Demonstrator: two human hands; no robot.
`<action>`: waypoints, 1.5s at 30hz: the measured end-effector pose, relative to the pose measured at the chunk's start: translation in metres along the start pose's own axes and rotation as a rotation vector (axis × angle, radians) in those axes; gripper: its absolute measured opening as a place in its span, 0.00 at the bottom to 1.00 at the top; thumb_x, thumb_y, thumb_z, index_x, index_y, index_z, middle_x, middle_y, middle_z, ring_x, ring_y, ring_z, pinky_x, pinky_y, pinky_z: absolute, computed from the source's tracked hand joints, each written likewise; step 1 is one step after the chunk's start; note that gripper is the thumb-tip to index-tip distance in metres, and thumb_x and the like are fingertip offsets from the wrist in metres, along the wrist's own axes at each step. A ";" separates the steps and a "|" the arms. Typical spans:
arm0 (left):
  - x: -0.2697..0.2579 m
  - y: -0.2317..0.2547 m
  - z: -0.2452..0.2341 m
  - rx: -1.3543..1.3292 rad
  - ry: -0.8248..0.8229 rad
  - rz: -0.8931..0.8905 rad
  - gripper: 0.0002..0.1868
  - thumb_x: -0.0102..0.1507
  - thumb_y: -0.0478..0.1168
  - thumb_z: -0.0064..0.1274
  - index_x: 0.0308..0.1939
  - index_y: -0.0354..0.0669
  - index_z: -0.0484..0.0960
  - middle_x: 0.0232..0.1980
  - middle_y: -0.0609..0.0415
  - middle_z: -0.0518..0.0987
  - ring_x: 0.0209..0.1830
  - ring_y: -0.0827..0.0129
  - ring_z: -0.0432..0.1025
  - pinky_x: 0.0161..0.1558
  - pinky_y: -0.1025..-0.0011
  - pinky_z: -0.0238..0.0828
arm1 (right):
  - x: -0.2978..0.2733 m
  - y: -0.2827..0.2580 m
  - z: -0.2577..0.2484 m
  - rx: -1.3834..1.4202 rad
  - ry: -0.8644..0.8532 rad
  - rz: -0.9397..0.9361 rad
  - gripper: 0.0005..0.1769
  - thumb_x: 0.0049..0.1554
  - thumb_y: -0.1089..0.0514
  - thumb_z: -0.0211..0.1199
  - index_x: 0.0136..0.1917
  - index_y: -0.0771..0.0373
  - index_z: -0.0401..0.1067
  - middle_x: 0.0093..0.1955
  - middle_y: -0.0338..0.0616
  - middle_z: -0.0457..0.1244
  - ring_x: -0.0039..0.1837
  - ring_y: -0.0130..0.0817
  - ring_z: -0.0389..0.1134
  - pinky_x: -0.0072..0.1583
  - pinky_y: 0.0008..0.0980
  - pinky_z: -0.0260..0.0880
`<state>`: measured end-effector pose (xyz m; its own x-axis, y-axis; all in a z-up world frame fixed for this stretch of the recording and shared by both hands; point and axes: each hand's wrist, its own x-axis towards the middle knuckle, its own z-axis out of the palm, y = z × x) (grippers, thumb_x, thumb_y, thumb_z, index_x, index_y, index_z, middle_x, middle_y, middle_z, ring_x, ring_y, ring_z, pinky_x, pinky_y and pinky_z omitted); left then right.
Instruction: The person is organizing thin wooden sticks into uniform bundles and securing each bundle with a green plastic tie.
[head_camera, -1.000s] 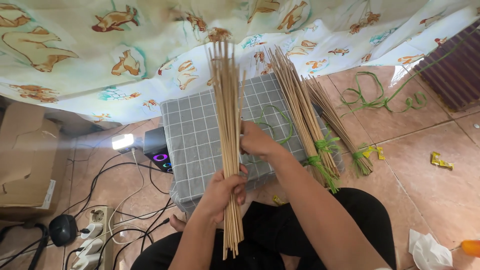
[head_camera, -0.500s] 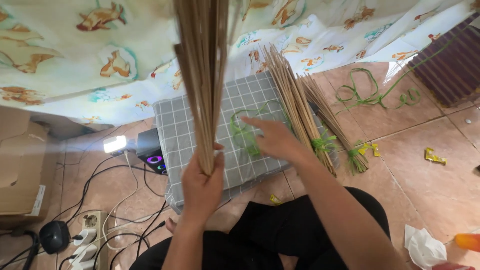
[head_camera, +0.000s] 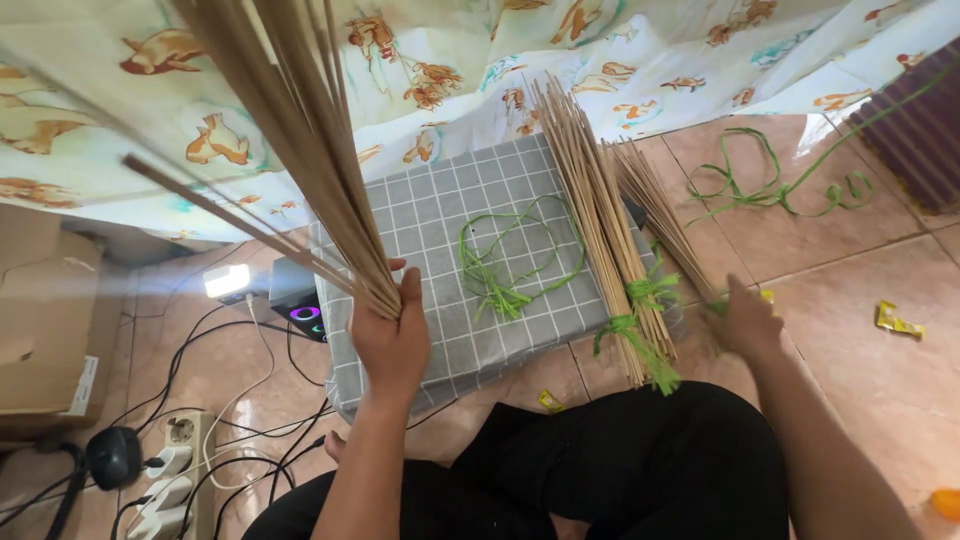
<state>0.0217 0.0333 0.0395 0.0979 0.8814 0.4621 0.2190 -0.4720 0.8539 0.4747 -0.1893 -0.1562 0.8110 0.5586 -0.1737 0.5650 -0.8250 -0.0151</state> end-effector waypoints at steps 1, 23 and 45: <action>-0.001 -0.004 0.002 0.002 0.005 0.001 0.08 0.69 0.36 0.55 0.51 0.42 0.77 0.28 0.60 0.73 0.22 0.75 0.63 0.29 0.74 0.63 | 0.000 0.005 0.013 0.001 0.002 -0.006 0.53 0.52 0.35 0.65 0.83 0.54 0.52 0.72 0.53 0.63 0.67 0.56 0.67 0.59 0.59 0.68; -0.007 -0.007 -0.019 0.107 0.086 0.023 0.10 0.64 0.40 0.60 0.41 0.37 0.79 0.22 0.51 0.78 0.14 0.65 0.69 0.20 0.65 0.65 | -0.148 -0.018 -0.153 0.257 0.169 -0.101 0.37 0.50 0.54 0.65 0.72 0.68 0.70 0.56 0.63 0.64 0.54 0.57 0.67 0.56 0.49 0.69; -0.013 0.009 -0.032 -0.008 -0.099 -0.145 0.23 0.62 0.56 0.65 0.35 0.45 0.72 0.19 0.45 0.72 0.18 0.50 0.74 0.24 0.59 0.68 | -0.203 -0.204 -0.187 0.207 0.363 -0.483 0.35 0.60 0.43 0.62 0.72 0.68 0.68 0.63 0.63 0.59 0.65 0.60 0.64 0.65 0.57 0.65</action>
<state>-0.0091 0.0173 0.0489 0.1610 0.9376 0.3082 0.2298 -0.3393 0.9122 0.2230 -0.1188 0.0661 0.4921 0.8355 0.2445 0.8685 -0.4517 -0.2043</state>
